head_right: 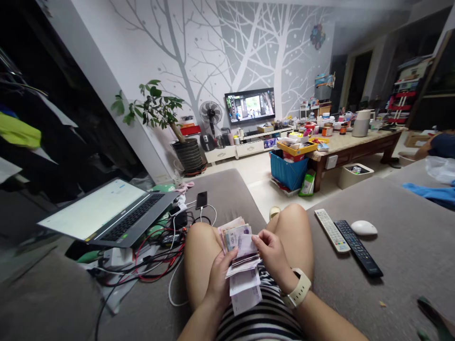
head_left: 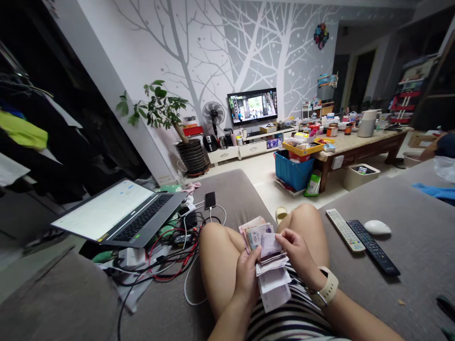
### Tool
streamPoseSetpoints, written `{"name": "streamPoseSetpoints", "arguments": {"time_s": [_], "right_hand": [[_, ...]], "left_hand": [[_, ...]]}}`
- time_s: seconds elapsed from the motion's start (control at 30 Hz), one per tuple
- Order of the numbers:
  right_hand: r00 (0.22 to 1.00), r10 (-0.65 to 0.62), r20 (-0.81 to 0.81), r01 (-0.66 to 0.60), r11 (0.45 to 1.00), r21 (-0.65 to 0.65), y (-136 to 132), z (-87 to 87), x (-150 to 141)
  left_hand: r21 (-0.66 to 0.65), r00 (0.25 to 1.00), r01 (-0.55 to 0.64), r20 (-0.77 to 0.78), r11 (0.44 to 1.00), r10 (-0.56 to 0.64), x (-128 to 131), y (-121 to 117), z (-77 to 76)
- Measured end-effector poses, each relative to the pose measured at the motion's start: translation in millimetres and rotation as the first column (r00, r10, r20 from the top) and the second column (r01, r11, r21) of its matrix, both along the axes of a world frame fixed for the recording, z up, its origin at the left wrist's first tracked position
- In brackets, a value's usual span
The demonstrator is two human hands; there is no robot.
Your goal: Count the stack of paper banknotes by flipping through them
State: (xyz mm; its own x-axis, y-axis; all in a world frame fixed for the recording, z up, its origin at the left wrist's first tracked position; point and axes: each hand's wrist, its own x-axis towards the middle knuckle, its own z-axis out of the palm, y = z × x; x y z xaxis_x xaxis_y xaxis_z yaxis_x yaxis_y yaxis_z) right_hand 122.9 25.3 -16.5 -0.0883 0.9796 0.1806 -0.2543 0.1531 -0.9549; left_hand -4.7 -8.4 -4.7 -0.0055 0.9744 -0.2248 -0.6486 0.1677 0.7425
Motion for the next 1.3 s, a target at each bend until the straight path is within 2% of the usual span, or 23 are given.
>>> {"name": "streamPoseSetpoints", "arguments": {"time_s": [0.37, 0.83, 1.3], "right_hand": [[0.999, 0.001, 0.043, -0.005, 0.996, 0.092, -8.0, 8.0, 1.9], [1.000, 0.020, -0.021, -0.018, 0.998, 0.066, -6.4, 5.9, 0.9], [1.000, 0.012, 0.001, -0.012, 0.997, 0.075, -4.5, 2.1, 1.1]], "left_hand": [[0.044, 0.998, -0.059, -0.036, 0.997, 0.061, -1.8, 0.2, 0.0], [0.028, 0.996, -0.068, -0.047, 0.997, 0.070, -1.7, 2.1, -1.0], [0.023, 0.990, -0.105, -0.094, 0.994, 0.106, -0.4, 1.6, 3.2]]}}
